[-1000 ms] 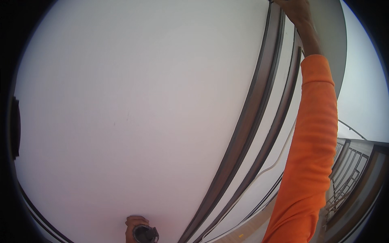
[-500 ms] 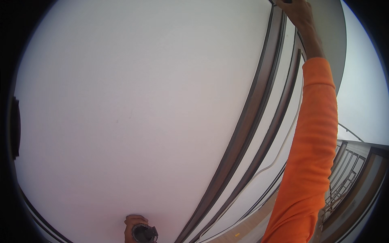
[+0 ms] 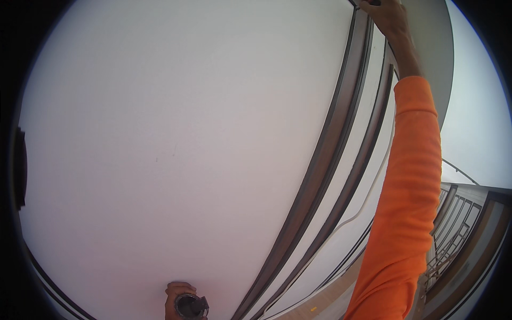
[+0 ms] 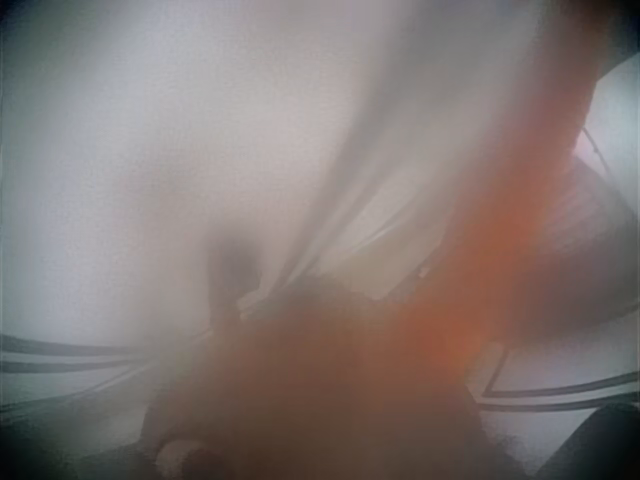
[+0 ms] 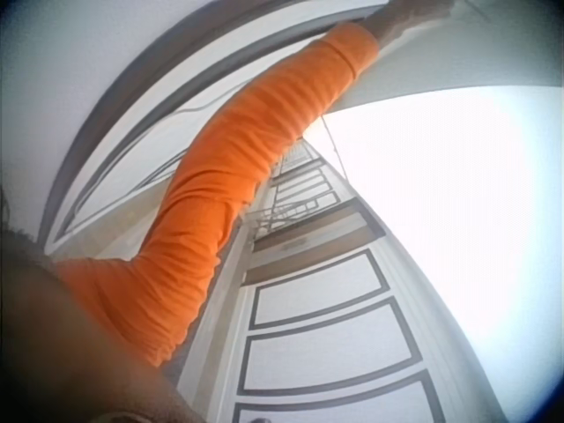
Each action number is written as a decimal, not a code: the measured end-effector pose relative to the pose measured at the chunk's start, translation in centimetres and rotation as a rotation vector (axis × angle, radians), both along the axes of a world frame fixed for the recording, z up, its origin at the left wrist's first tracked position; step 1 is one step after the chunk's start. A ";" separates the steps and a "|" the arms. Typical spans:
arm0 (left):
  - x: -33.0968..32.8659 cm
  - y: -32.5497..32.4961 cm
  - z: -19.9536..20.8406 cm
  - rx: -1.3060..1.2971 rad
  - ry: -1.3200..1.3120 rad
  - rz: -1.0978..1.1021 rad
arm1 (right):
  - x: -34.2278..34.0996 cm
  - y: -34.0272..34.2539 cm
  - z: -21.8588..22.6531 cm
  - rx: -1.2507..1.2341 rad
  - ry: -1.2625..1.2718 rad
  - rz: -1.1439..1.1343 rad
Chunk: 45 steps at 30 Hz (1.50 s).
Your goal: The person paints dark curved lines on a white ceiling using a small brush and a paint can. They repeatedly dip the brush into the can and apply paint along the ceiling's decorative trim.
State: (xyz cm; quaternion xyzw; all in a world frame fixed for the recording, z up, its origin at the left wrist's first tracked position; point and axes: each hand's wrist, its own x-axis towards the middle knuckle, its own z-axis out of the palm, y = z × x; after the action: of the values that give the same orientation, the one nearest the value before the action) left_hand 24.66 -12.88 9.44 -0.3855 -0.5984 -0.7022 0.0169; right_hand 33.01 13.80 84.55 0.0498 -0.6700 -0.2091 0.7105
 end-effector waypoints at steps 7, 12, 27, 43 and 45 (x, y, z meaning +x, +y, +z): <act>-1.2 -0.5 0.2 0.001 0.000 0.000 | -1.1 -0.5 0.1 -0.075 -0.004 -0.024; -2.5 -0.9 0.4 -0.004 0.007 0.002 | -2.4 0.2 0.6 -0.053 0.012 -0.030; -7.3 1.1 1.6 -0.035 0.036 -0.001 | -7.5 4.7 1.9 0.034 0.043 0.081; -14.2 12.3 3.4 0.148 -0.216 -0.310 | -6.8 14.6 -15.5 -0.080 0.085 0.523; -13.7 14.0 3.1 0.185 -0.228 -0.395 | -5.3 16.5 -22.7 -0.244 0.022 0.637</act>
State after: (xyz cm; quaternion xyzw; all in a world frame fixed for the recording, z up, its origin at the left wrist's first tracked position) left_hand 11.01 1.10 12.51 -0.4101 -0.4427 -0.7825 -0.1532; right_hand 27.70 30.28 61.85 0.1690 -0.6331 0.1046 0.7481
